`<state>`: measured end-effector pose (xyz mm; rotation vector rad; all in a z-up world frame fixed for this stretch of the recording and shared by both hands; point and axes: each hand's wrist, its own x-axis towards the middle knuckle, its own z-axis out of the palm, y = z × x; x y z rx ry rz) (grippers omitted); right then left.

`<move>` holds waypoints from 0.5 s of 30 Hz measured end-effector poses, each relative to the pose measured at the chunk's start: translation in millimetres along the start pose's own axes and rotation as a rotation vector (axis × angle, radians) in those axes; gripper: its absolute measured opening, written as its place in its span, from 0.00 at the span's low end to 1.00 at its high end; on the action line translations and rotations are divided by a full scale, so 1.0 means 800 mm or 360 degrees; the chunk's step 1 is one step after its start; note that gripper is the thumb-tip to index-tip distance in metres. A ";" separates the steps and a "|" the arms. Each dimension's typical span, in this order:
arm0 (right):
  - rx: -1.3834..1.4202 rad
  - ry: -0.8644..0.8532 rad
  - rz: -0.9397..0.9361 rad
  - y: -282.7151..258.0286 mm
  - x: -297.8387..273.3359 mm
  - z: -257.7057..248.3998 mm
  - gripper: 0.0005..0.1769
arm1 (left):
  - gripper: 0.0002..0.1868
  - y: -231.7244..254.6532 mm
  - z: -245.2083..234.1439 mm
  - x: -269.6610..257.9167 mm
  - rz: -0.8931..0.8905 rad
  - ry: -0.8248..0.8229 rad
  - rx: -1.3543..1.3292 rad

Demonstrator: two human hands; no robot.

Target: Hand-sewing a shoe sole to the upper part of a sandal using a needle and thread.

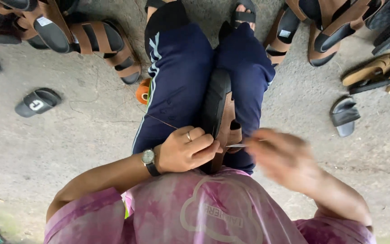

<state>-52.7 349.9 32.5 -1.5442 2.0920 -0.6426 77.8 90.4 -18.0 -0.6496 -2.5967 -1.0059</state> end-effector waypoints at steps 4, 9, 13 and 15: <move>-0.1307 0.0694 0.0828 0.023 -0.050 -0.029 0.17 | 0.18 0.000 -0.002 -0.007 -0.0162 0.0008 -0.0161; 0.0100 0.0483 0.0386 0.004 -0.003 0.004 0.35 | 0.42 -0.002 -0.016 0.004 -0.0809 -0.0598 0.0278; -0.0047 0.0145 0.0139 -0.006 0.037 0.023 0.38 | 0.18 -0.018 -0.042 0.033 -0.1080 -0.0522 -0.0988; -0.0083 0.0159 0.0137 -0.004 0.037 0.023 0.27 | 0.17 -0.027 -0.057 0.052 -0.1131 -0.0275 -0.1445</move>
